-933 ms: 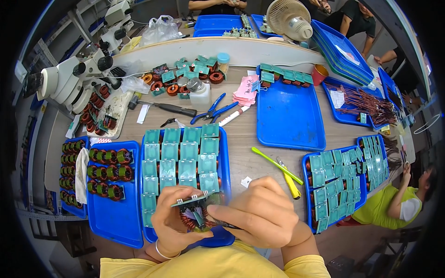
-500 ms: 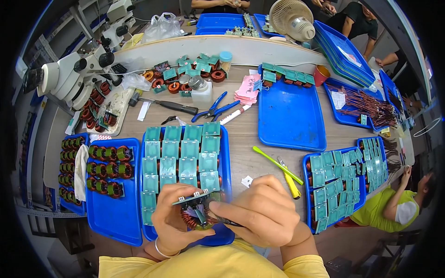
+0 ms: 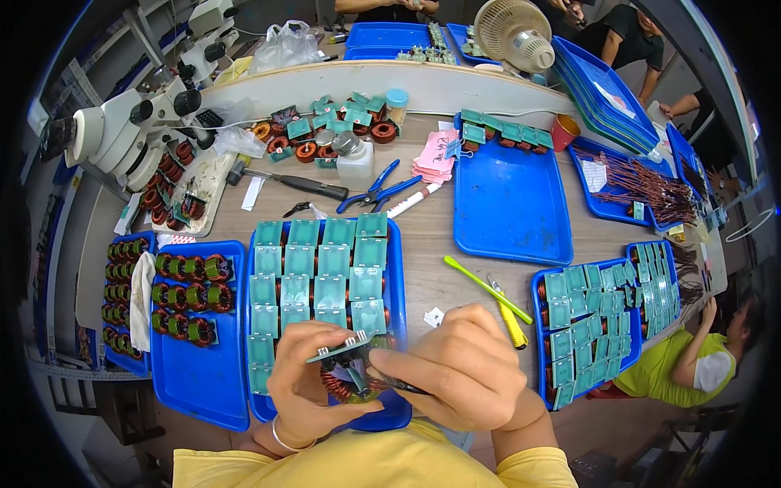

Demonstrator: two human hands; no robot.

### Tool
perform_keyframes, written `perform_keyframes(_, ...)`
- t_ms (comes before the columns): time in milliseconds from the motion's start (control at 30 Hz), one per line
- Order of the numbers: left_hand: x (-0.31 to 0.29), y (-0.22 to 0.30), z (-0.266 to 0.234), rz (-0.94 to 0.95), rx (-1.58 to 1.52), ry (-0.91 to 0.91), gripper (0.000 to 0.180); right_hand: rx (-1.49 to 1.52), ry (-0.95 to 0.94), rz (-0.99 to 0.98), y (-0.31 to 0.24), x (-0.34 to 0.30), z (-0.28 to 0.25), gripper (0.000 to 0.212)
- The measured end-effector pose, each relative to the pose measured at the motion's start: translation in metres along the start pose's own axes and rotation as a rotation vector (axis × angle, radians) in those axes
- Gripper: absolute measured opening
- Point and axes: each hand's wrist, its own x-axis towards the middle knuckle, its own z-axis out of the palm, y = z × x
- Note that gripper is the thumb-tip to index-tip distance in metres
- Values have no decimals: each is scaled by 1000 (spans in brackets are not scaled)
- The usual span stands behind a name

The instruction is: The worker is assembling wire coils onto transformer cores and trimming the wires using pliers at an assembly workbench.

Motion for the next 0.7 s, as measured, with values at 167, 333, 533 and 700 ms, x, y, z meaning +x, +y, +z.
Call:
perform_keyframes(167,5,5,2,60,52,74,61,-29,-52,-96,5,-4,-2,32)
perform_keyframes(333,6,4,3,29,59,65,61,90,-137,-117,5,-2,0,28)
perform_keyframes(533,3,-1,1,-19,-88,33,65,196,108,68,10,-6,-5,24)
perform_keyframes(700,0,-3,1,-46,-321,-28,70,247,124,287,3,-4,-5,28)
